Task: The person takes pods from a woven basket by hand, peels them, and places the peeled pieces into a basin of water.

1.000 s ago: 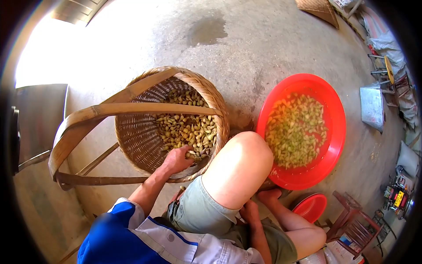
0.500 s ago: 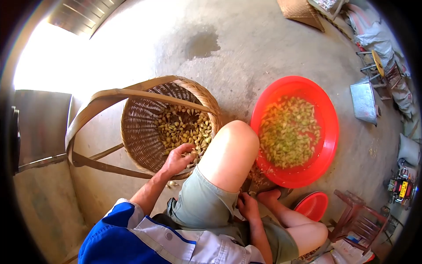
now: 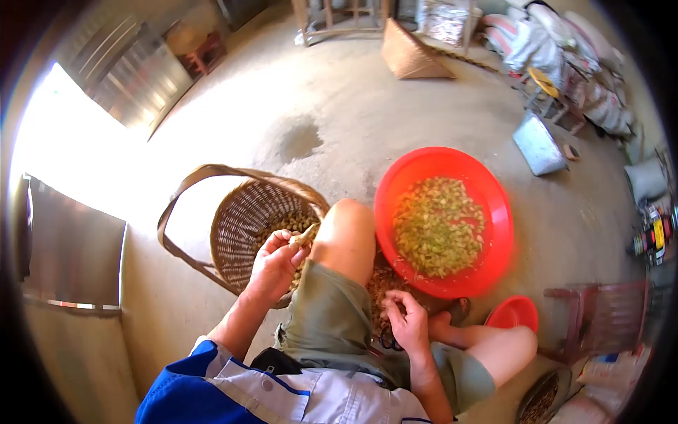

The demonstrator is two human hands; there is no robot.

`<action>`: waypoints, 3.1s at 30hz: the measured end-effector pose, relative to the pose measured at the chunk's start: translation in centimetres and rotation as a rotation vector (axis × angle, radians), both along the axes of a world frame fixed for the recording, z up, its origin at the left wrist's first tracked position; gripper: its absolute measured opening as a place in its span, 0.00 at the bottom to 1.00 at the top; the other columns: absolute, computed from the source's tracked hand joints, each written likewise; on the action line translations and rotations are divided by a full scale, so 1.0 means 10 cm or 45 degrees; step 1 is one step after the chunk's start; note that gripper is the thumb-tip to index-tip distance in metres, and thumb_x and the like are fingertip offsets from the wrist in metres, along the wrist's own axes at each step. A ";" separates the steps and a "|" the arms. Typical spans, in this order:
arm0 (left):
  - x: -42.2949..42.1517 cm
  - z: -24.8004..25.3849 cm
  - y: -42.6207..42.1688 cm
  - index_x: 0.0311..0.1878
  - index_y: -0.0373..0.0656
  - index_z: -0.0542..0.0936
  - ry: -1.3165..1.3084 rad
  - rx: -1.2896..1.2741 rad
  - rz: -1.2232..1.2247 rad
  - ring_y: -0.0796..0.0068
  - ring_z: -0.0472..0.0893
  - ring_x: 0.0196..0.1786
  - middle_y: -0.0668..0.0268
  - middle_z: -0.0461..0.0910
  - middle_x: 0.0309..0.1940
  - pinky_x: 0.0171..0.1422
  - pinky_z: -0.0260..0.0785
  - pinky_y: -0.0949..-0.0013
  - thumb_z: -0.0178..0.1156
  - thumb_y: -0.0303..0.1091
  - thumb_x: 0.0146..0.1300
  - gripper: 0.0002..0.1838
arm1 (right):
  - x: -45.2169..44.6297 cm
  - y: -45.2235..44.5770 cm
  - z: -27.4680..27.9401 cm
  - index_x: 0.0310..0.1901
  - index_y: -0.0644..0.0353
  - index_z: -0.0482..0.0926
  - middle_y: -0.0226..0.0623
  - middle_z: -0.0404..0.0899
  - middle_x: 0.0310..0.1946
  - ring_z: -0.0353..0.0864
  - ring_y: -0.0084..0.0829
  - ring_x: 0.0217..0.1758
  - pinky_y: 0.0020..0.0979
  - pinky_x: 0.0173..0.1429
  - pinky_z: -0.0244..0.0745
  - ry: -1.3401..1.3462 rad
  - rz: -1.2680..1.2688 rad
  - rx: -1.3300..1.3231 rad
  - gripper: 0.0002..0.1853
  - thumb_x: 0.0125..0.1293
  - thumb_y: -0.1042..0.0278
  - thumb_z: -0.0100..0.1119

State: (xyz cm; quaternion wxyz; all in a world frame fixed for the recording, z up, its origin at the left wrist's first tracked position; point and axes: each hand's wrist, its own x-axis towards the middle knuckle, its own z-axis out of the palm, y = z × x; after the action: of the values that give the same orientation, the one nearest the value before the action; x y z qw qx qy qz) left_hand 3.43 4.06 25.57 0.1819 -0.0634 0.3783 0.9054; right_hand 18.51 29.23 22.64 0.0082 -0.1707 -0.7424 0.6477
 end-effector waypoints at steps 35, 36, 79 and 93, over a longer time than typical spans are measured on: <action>0.73 -0.32 1.36 0.49 0.38 0.75 0.438 -0.133 -0.823 0.73 0.81 0.48 0.62 0.81 0.45 0.55 0.77 0.67 0.59 0.17 0.64 0.12 | 0.14 0.18 0.03 0.49 0.64 0.78 0.26 0.77 0.34 0.69 0.15 0.30 0.20 0.35 0.67 0.308 -0.392 -1.116 0.10 0.67 0.76 0.56; 0.74 -0.33 1.36 0.49 0.38 0.75 0.457 -0.156 -0.807 0.73 0.81 0.47 0.62 0.81 0.45 0.55 0.77 0.67 0.59 0.17 0.64 0.11 | 0.14 0.18 0.03 0.49 0.64 0.78 0.26 0.77 0.34 0.69 0.15 0.30 0.20 0.35 0.67 0.315 -0.384 -1.094 0.10 0.67 0.76 0.56; 0.61 -0.30 1.33 0.54 0.40 0.74 0.172 -0.130 -0.916 0.74 0.81 0.50 0.64 0.81 0.48 0.57 0.74 0.69 0.57 0.23 0.68 0.12 | 0.23 0.23 0.29 0.44 0.65 0.77 0.29 0.79 0.31 0.73 0.15 0.26 0.18 0.30 0.70 0.263 -0.383 -0.061 0.05 0.69 0.77 0.55; 0.73 -0.40 1.39 0.51 0.38 0.72 0.524 -0.398 -0.847 0.78 0.80 0.50 0.64 0.81 0.45 0.56 0.74 0.72 0.59 0.18 0.65 0.13 | 0.18 0.17 0.22 0.35 0.66 0.77 0.32 0.80 0.27 0.76 0.17 0.28 0.22 0.31 0.72 0.484 -0.429 0.311 0.04 0.61 0.80 0.64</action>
State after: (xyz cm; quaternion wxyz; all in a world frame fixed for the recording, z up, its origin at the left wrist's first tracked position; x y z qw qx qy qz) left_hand 10.71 17.93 21.59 0.3731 0.2174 0.5393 0.7230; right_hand 20.26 30.94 24.87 0.2753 -0.1652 -0.7612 0.5635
